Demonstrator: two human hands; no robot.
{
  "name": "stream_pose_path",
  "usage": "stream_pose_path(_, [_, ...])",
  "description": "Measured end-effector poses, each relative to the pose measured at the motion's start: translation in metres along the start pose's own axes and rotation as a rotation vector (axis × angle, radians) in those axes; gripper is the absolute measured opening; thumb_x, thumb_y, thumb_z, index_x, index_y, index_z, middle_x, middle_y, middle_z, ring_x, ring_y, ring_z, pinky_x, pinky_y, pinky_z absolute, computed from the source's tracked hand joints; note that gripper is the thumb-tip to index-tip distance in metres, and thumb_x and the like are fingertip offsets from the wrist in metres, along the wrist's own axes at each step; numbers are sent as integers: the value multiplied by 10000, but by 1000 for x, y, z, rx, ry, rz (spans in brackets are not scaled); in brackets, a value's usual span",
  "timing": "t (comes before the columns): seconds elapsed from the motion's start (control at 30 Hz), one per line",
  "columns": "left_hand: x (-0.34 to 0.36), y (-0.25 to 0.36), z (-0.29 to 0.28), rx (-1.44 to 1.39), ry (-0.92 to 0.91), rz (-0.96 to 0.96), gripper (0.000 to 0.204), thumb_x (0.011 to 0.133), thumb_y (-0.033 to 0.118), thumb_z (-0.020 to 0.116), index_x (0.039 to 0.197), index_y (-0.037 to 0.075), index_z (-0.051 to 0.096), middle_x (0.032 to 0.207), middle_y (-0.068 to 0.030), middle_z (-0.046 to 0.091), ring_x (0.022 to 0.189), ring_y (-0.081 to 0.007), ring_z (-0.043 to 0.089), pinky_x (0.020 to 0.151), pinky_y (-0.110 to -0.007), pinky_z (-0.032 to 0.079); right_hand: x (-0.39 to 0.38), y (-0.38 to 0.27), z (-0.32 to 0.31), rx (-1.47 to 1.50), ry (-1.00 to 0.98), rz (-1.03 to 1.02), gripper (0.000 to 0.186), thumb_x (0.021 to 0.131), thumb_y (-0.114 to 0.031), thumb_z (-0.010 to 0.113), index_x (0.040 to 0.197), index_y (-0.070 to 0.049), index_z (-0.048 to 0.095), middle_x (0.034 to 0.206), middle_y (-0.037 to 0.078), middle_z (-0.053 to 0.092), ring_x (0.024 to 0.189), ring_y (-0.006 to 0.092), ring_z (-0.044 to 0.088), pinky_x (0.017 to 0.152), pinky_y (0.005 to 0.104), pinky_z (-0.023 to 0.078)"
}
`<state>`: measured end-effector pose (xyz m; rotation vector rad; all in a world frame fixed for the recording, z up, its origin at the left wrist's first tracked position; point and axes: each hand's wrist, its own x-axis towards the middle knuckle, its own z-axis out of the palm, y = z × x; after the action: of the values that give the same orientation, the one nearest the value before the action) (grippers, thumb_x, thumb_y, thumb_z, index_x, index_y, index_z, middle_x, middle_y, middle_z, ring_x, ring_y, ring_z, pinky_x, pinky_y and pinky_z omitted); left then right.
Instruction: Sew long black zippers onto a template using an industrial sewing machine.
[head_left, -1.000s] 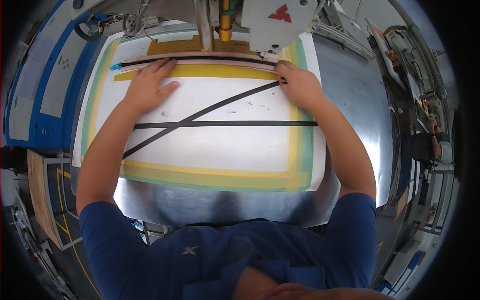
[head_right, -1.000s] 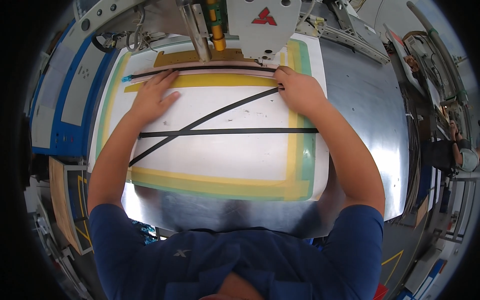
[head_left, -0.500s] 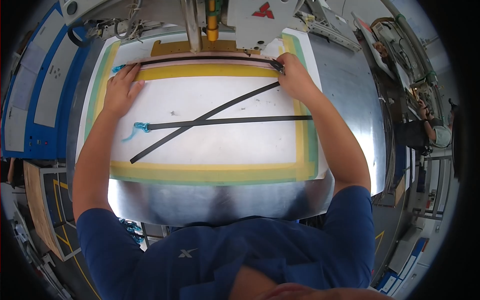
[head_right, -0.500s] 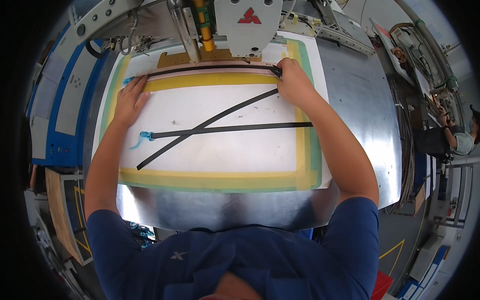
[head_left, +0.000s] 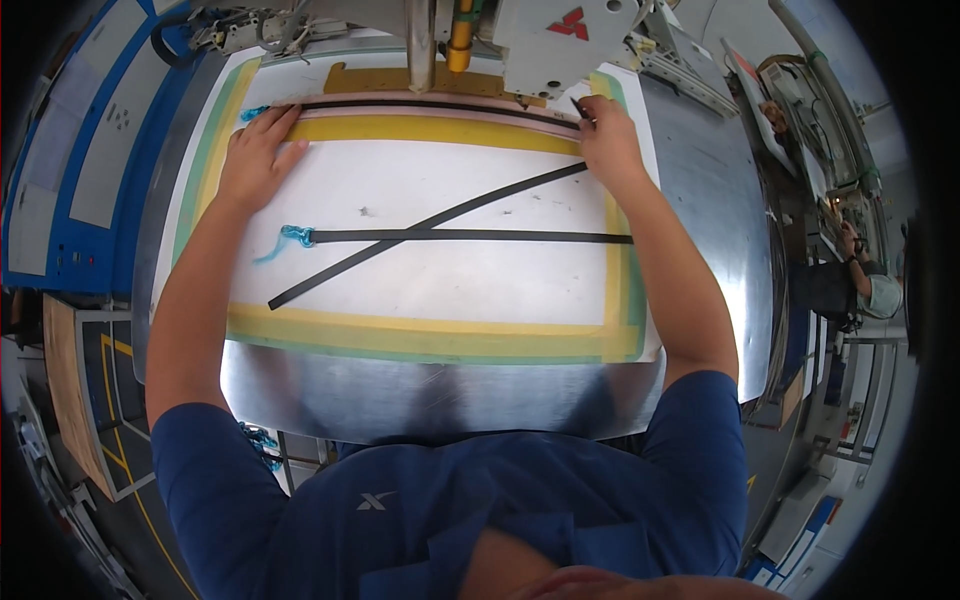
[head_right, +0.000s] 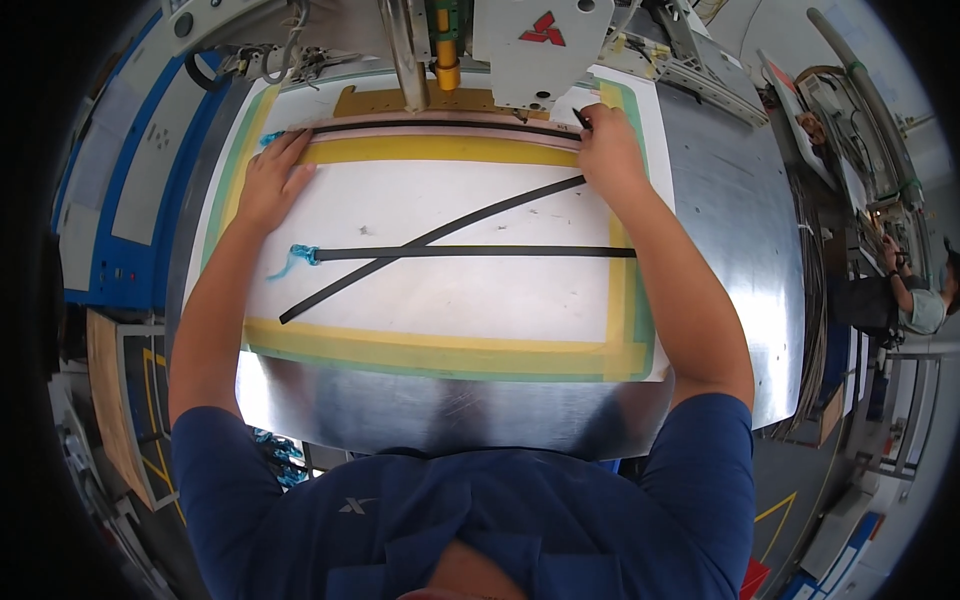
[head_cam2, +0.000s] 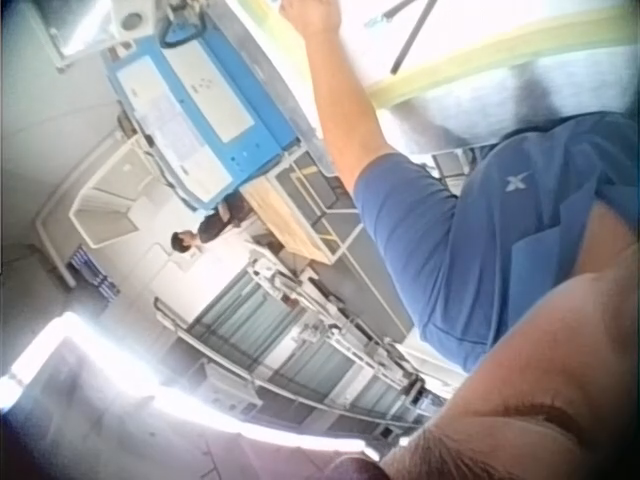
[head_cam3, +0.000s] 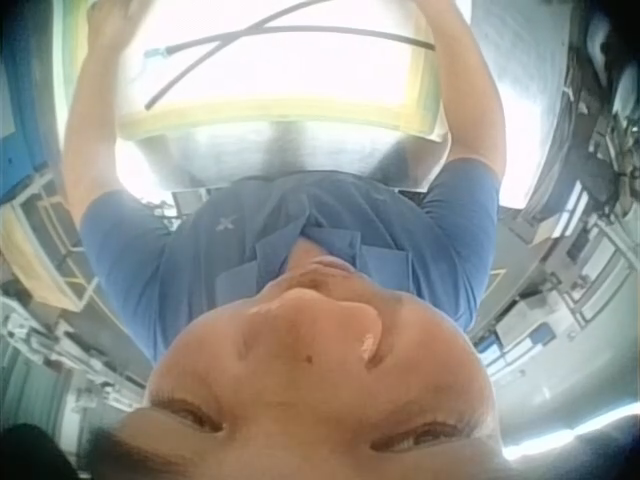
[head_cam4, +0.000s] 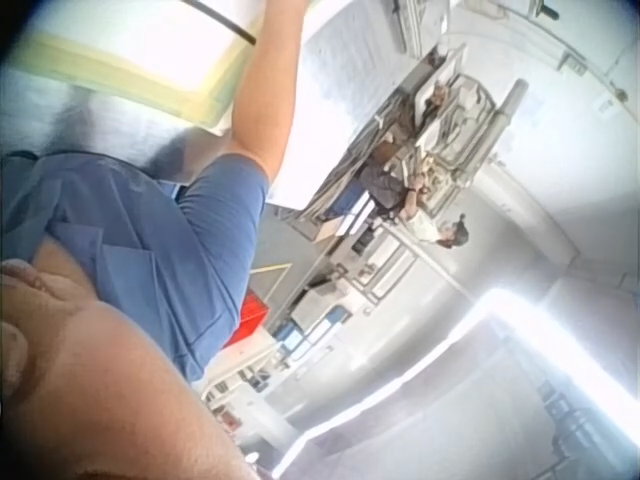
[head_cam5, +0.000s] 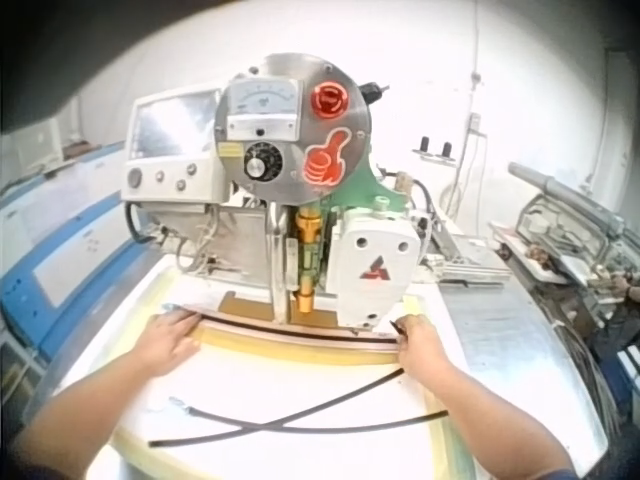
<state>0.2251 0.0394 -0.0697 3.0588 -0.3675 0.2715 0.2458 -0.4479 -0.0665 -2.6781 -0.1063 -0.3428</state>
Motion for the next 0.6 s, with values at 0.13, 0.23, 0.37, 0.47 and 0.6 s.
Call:
stream_pose_path(0.13, [-1, 1, -1, -16, 5, -33, 619, 1041, 486, 531, 1521, 97, 540, 1578, -145, 503, 1464, -322, 447, 1206, -468, 322, -10, -14, -12, 95, 35, 49, 306, 963, -80, 645, 1262, -28, 682, 1249, 233, 654, 1116, 406, 663, 975, 451, 538])
stream_pose_path(0.23, [0, -2, 4, 34, 35, -55, 628, 1033, 491, 544, 1510, 81, 547, 1565, -155, 512, 1450, -338, 457, 1208, -468, 322, -17, -5, -9, 12, -172, -74, 250, 974, -110, 637, 1205, -55, 717, 1254, 178, 672, 1094, 375, 677, 946, 451, 545])
stream_pose_path(0.37, [1, 13, 1, 21, 65, -1, 634, 1025, 480, 567, 1500, 60, 548, 1548, -174, 520, 1445, -357, 458, 1208, -473, 325, -34, -8, -17, -71, -208, -171, 235, 949, -113, 670, 1169, -63, 740, 1196, 138, 695, 1067, 348, 686, 932, 423, 545])
stream_pose_path(0.47, [4, 39, 5, 5, 63, 18, 637, 1023, 464, 578, 1505, 49, 536, 1540, -195, 520, 1449, -373, 451, 1208, -474, 330, -50, -26, -38, 149, -501, -383, 308, 911, -160, 747, 1204, -68, 728, 1183, 117, 682, 1062, 330, 683, 919, 414, 548])
stream_pose_path(0.6, [9, 70, 17, -13, 79, 18, 703, 1003, 517, 585, 1510, 35, 525, 1536, -175, 533, 1468, -353, 433, 1210, -499, 314, -84, -60, -55, 91, -655, -504, 400, 858, -285, 824, 1197, -111, 703, 1186, 82, 653, 996, 317, 690, 854, 417, 558])
